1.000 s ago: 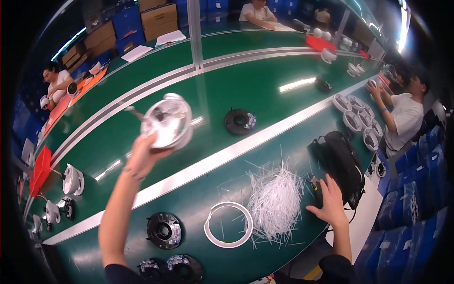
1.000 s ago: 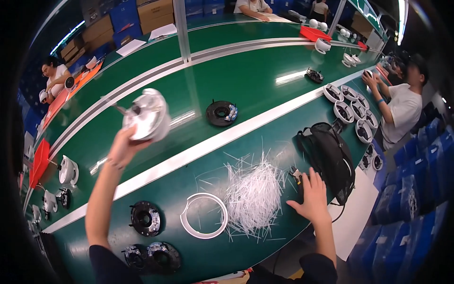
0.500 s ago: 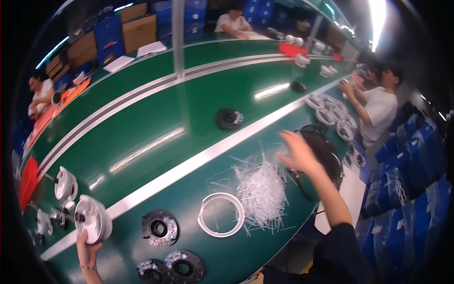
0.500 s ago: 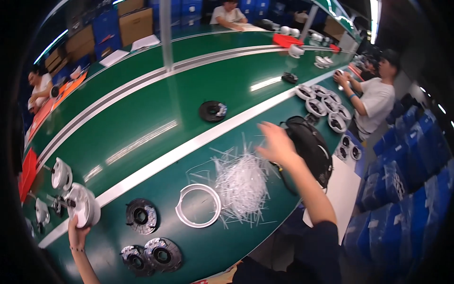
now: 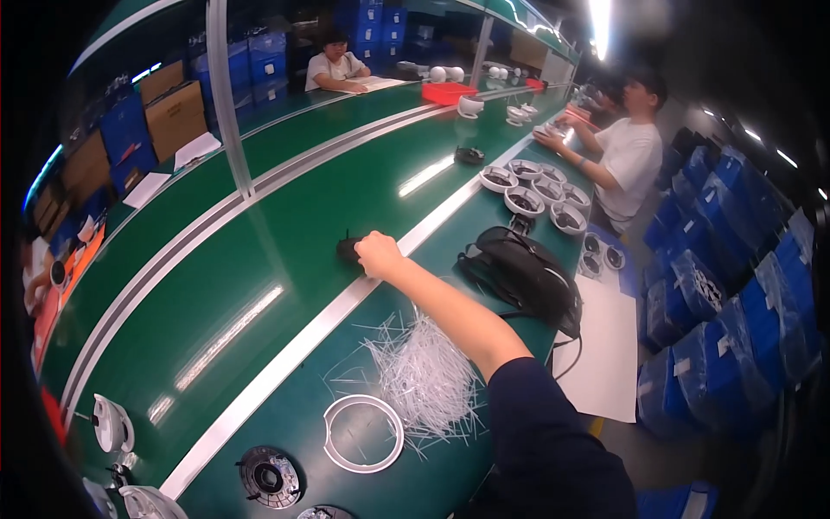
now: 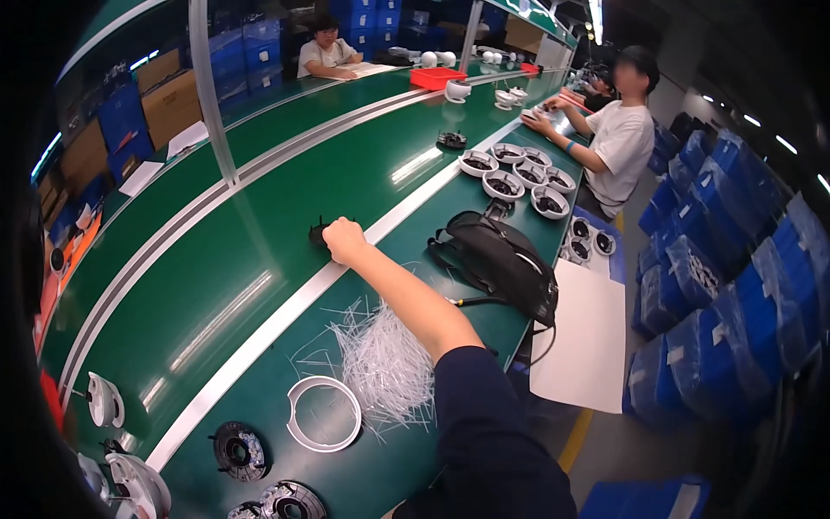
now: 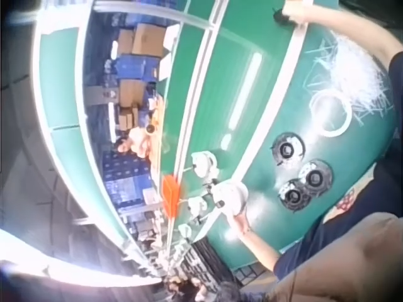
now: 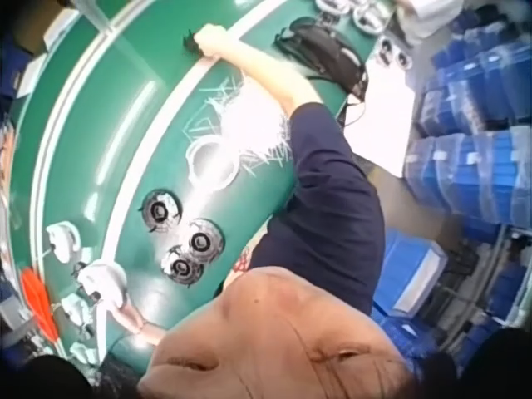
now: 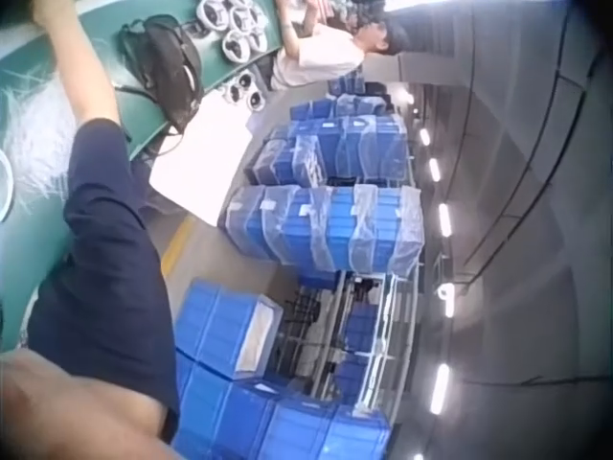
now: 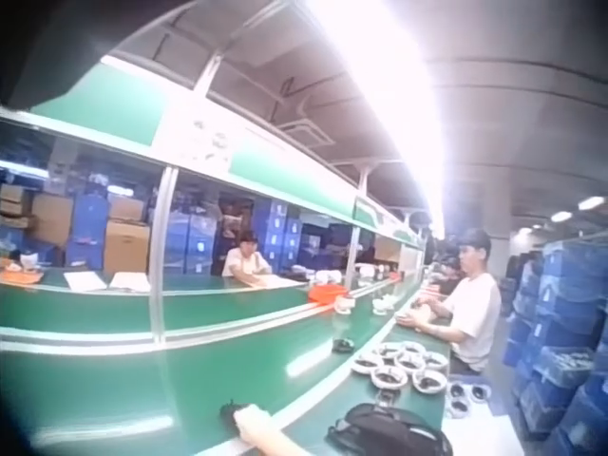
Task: Assemble circular components by inserting internal parts and trimming wires on a factory production line.
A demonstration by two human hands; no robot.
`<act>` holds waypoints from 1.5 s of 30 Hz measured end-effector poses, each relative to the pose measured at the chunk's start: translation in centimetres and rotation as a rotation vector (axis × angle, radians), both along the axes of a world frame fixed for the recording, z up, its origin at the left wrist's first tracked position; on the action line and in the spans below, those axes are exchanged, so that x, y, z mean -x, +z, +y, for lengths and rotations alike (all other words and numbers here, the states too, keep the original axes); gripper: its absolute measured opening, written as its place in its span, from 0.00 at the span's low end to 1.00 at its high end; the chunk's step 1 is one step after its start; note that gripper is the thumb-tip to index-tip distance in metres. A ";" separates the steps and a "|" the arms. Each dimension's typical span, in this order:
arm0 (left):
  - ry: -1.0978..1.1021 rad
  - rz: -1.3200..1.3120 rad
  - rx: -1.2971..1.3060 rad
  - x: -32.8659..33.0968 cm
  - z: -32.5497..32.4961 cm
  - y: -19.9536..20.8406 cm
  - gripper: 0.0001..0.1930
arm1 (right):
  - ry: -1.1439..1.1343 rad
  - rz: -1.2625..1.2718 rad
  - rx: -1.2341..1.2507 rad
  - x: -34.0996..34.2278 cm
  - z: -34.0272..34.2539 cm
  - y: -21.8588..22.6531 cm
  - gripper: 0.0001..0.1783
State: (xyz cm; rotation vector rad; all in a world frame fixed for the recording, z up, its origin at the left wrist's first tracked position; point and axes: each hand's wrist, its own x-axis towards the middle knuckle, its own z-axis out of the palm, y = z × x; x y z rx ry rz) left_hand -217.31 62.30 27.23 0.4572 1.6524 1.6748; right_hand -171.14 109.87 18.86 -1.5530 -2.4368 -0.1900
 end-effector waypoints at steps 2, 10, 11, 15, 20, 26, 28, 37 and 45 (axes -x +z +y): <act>0.008 -0.018 -0.043 0.5 -0.1 -0.5 0.27 | -0.041 -0.060 -0.056 -1.5 -0.4 1.3 0.03; 0.006 0.000 -0.105 0.6 -1.9 0.3 0.25 | -0.424 -0.268 -0.298 -12.6 -1.4 8.1 0.05; 0.013 0.000 -0.120 1.0 -2.4 0.0 0.25 | -0.459 -0.300 -0.277 -13.1 -2.3 9.0 0.06; 0.044 0.037 -0.124 1.0 -3.8 -0.3 0.25 | -0.450 -0.336 -0.220 -15.6 -3.0 9.3 0.07; 0.026 0.023 -0.114 0.1 -4.8 0.7 0.25 | -0.545 -0.162 -0.138 -17.2 -2.2 8.9 0.25; 0.044 0.034 -0.109 -1.7 -4.7 1.7 0.25 | -0.746 -0.015 0.016 -18.9 0.1 9.1 0.33; 0.096 0.027 -0.093 -2.1 -4.7 2.2 0.26 | -0.745 -0.112 0.011 -17.5 0.7 8.8 0.24; 0.147 0.008 -0.172 2.6 -9.6 -0.1 0.22 | 0.555 0.096 -0.738 3.1 -8.2 13.1 0.05; 0.306 0.032 -0.175 1.4 -12.6 -0.5 0.19 | 1.577 0.434 -0.526 29.2 -33.7 3.7 0.07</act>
